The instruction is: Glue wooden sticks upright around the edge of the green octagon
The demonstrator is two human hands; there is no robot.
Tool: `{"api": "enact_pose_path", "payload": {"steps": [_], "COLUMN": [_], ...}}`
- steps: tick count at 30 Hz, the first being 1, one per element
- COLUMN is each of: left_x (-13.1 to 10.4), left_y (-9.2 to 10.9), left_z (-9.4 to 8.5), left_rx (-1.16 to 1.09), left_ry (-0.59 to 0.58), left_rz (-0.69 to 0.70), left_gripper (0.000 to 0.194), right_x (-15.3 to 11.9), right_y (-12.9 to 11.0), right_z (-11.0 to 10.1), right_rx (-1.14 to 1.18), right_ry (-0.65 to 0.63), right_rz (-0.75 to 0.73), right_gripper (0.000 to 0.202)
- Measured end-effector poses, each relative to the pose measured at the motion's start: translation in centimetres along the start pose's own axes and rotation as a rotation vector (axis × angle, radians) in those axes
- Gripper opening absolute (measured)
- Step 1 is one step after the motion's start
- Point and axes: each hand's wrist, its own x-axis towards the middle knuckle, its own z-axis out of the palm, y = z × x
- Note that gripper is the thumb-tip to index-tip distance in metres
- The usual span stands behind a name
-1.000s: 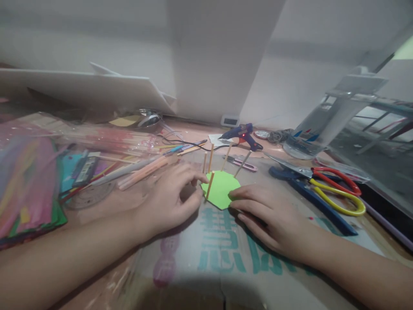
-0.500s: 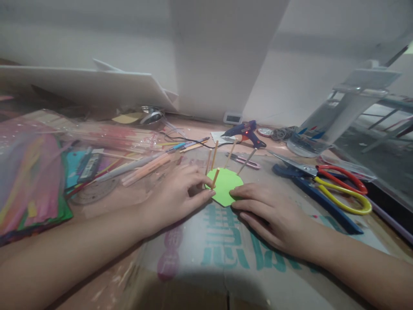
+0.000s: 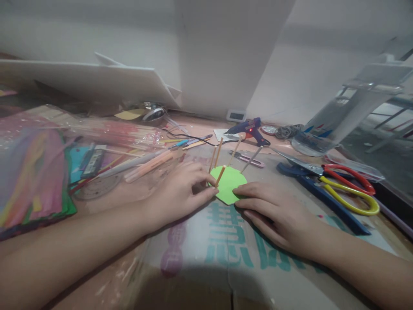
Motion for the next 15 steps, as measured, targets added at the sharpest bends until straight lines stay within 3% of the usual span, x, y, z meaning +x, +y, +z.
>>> {"api": "enact_pose_path", "payload": {"steps": [4,10,15], "left_x": [-0.04,-0.11,0.00], "left_y": [0.22,-0.26,-0.31], "left_z": [-0.19,-0.22,-0.32], "left_rx": [-0.017,-0.013,0.001], "left_ry": [0.035,0.105,0.069], "left_rz": [-0.028,-0.177,-0.127], "left_gripper": [0.012,0.009,0.012], "right_x": [-0.04,0.08,0.03], "right_y": [0.01,-0.11,0.04], "right_z": [-0.03,-0.13,-0.08], "right_rx": [0.009,-0.003,0.003], "right_ry": [0.000,0.010,0.001], "right_rz": [-0.001,-0.004,0.002], "right_gripper": [0.024,0.022,0.023]}}
